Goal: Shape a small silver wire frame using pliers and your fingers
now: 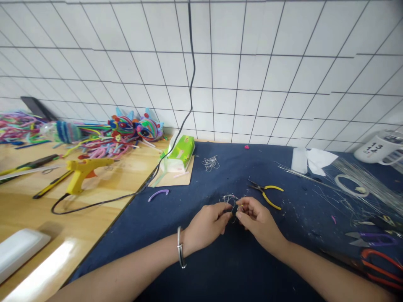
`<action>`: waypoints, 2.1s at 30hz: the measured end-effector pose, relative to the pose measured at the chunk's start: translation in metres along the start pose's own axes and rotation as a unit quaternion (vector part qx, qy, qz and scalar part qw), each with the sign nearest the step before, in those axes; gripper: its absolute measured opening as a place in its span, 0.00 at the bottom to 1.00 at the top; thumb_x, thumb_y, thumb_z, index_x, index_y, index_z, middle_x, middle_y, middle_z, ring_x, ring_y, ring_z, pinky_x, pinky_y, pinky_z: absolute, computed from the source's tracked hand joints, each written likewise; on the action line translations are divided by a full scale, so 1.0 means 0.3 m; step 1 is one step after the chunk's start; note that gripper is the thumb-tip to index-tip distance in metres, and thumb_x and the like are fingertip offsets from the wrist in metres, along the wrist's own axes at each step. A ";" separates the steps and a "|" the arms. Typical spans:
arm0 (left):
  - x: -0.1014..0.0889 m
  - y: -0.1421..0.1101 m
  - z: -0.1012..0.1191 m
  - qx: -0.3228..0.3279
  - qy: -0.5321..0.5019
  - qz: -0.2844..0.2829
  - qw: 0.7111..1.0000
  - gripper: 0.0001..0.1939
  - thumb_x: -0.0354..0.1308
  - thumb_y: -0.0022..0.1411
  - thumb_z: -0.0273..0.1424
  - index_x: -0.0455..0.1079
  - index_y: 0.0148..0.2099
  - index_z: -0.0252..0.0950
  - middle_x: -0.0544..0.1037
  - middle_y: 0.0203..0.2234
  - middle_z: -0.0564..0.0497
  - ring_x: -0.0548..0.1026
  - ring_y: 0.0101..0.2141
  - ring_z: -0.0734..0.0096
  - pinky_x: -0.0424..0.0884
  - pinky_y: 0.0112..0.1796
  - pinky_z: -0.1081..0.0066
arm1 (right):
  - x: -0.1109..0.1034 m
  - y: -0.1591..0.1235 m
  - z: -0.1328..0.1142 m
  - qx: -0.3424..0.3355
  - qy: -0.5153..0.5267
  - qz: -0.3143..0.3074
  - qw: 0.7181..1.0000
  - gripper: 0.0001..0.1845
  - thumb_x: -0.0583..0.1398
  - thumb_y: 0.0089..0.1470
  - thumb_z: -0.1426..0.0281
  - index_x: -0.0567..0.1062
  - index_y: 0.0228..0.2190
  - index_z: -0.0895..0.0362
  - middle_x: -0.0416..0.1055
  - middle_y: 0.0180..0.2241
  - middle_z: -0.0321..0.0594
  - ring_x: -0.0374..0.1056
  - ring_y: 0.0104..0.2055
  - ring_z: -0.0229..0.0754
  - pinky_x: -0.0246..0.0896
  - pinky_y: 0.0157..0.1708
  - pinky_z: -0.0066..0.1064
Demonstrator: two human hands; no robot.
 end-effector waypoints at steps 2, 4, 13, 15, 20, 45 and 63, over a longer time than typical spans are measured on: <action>0.006 0.005 -0.007 -0.017 -0.038 -0.003 0.999 0.14 0.46 0.60 0.34 0.70 0.43 0.35 0.70 0.16 0.56 0.67 0.20 0.73 0.60 0.25 0.76 | 0.000 0.001 0.001 -0.001 -0.001 -0.001 1.000 0.13 0.56 0.50 0.66 0.65 0.39 0.54 0.63 0.29 0.34 0.61 0.29 0.35 0.59 0.26 0.26; 0.010 0.009 -0.013 -0.026 -0.063 0.007 0.998 0.13 0.47 0.60 0.34 0.70 0.41 0.35 0.69 0.16 0.56 0.67 0.21 0.74 0.61 0.26 0.76 | 0.001 0.003 0.003 -0.002 -0.002 -0.002 1.000 0.13 0.56 0.50 0.67 0.65 0.39 0.54 0.63 0.29 0.34 0.61 0.29 0.35 0.59 0.26 0.26; 0.018 0.009 -0.035 -0.017 -0.052 0.052 0.997 0.10 0.48 0.59 0.32 0.68 0.32 0.35 0.70 0.17 0.55 0.66 0.20 0.76 0.60 0.25 0.76 | -0.004 0.001 0.002 0.012 -0.005 0.004 1.000 0.11 0.55 0.52 0.65 0.65 0.39 0.53 0.63 0.28 0.34 0.63 0.28 0.36 0.60 0.24 0.27; 0.015 0.006 -0.029 -0.006 -0.045 0.054 0.998 0.09 0.49 0.59 0.32 0.68 0.31 0.35 0.70 0.17 0.55 0.66 0.20 0.77 0.60 0.24 0.77 | -0.006 0.000 -0.001 0.024 -0.001 0.001 1.000 0.12 0.54 0.53 0.65 0.65 0.40 0.54 0.64 0.28 0.34 0.63 0.28 0.36 0.60 0.24 0.27; 0.004 -0.001 -0.003 0.018 -0.083 0.063 0.994 0.07 0.52 0.57 0.30 0.67 0.28 0.34 0.67 0.17 0.56 0.64 0.20 0.78 0.59 0.23 0.77 | -0.012 -0.003 -0.017 0.020 0.006 0.003 1.000 0.11 0.54 0.53 0.65 0.65 0.39 0.54 0.63 0.26 0.33 0.63 0.27 0.36 0.61 0.25 0.27; 0.023 -0.009 -0.054 -0.048 -0.344 0.125 0.930 0.10 0.51 0.61 0.35 0.65 0.35 0.33 0.67 0.19 0.54 0.63 0.20 0.79 0.58 0.21 0.78 | -0.031 0.015 0.007 0.040 0.108 -0.001 0.993 0.10 0.53 0.54 0.65 0.65 0.38 0.55 0.65 0.27 0.34 0.63 0.26 0.35 0.59 0.23 0.26; 0.024 0.005 -0.066 -0.058 -0.396 0.100 0.911 0.05 0.56 0.55 0.28 0.66 0.37 0.33 0.68 0.24 0.54 0.65 0.23 0.80 0.59 0.22 0.80 | -0.018 0.016 -0.002 0.054 0.006 -0.042 0.998 0.11 0.55 0.52 0.66 0.64 0.39 0.56 0.63 0.25 0.33 0.64 0.27 0.35 0.61 0.23 0.26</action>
Point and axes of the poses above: each hand's wrist, its own y-axis towards the middle knuckle, its own x-axis out of the palm, z = x × y, the point moved 4 cm from there along y, towards the middle knuckle
